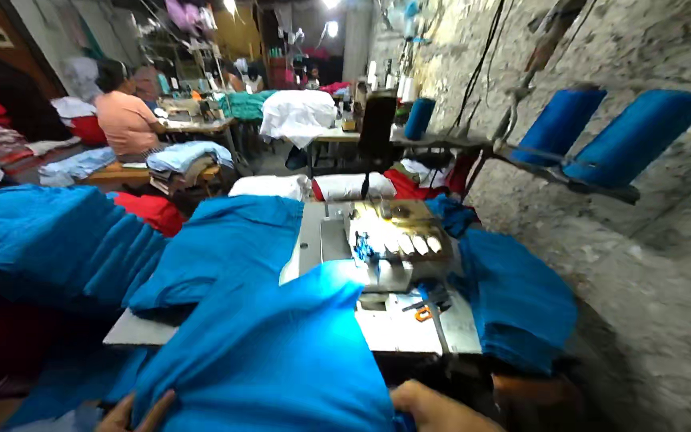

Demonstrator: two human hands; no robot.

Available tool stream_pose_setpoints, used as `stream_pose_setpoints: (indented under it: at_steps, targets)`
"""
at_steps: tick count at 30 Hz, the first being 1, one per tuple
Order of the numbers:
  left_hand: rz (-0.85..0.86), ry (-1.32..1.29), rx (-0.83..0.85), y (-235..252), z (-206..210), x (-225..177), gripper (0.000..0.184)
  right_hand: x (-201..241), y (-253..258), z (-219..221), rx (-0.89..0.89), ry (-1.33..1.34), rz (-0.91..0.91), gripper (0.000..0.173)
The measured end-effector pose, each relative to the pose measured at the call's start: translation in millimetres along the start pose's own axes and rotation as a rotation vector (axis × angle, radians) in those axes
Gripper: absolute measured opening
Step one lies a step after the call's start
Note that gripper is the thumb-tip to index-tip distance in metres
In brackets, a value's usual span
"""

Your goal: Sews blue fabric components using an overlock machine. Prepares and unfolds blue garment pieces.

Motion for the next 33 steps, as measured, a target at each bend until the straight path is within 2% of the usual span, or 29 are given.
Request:
stream_pose_setpoints:
  at_steps: [2, 3, 5, 7, 9, 11, 13, 16, 17, 19, 21, 23, 25, 28, 30, 31, 33]
  targets:
    - [0.036, 0.048, -0.002, -3, 4, -13, 0.034, 4, -29, -15, 0.059, -0.170, 0.064, 0.022]
    - [0.032, 0.081, -0.001, -6, 16, -10, 0.034, -7, -40, -20, 0.057, -0.281, 0.188, 0.019]
    - [-0.013, 0.137, 0.015, -16, 43, 18, 0.038, -50, -60, -23, 0.051, -0.485, 0.482, 0.020]
    - [-0.043, 0.176, 0.027, -26, 63, 34, 0.037, -97, -76, -22, 0.026, -0.564, 0.665, 0.021]
    - [-0.075, 0.185, 0.061, -39, 78, 33, 0.038, -127, -90, -21, -0.036, -0.553, 0.733, 0.020]
    - [-0.110, 0.161, 0.082, -46, 83, 33, 0.036, -135, -94, -24, -0.120, -0.549, 0.767, 0.024]
    - [-0.118, 0.143, 0.089, -44, 87, 34, 0.035, -125, -81, -35, -0.211, -0.552, 0.730, 0.041]
    - [-0.141, 0.136, 0.089, -40, 91, 34, 0.034, -129, -33, -29, -0.189, -0.464, 0.464, 0.063]
    - [-0.141, 0.137, 0.090, -38, 92, 34, 0.034, -140, -16, -18, -0.141, -0.415, 0.365, 0.063]
    - [-0.133, 0.131, 0.107, -35, 92, 33, 0.033, -154, 0, 1, -0.073, -0.322, 0.231, 0.051]
    - [-0.158, 0.105, 0.111, -38, 87, 35, 0.032, -151, -11, 6, -0.145, -0.223, 0.149, 0.043]
    - [-0.219, 0.070, 0.090, -47, 78, 42, 0.028, -144, -40, 10, -0.313, -0.063, 0.238, 0.041]
    - [-0.257, 0.054, 0.087, -56, 74, 50, 0.028, -143, -74, 18, -0.459, 0.051, 0.461, 0.046]
    - [-0.215, -0.014, 0.086, -63, 71, 48, 0.022, -140, -114, 27, -0.572, 0.163, 0.682, 0.045]
    - [-0.190, -0.092, 0.054, -61, 68, 32, 0.020, -129, -121, 25, -0.538, 0.206, 0.631, 0.046]
    - [-0.173, -0.114, 0.035, -57, 68, 19, 0.022, -120, -115, 21, -0.496, 0.214, 0.540, 0.044]
    - [-0.114, -0.137, 0.019, -41, 73, -4, 0.031, -95, -90, 10, -0.372, 0.164, 0.247, 0.034]
Point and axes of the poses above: each hand's wrist, its own y-axis towards the middle knuckle, its own z-axis out of the palm, x = y × z, the point moved 6 cm from there along y, towards the middle knuckle, and after that the axes turned 7 degrees about -x, right-handed, at the moved point
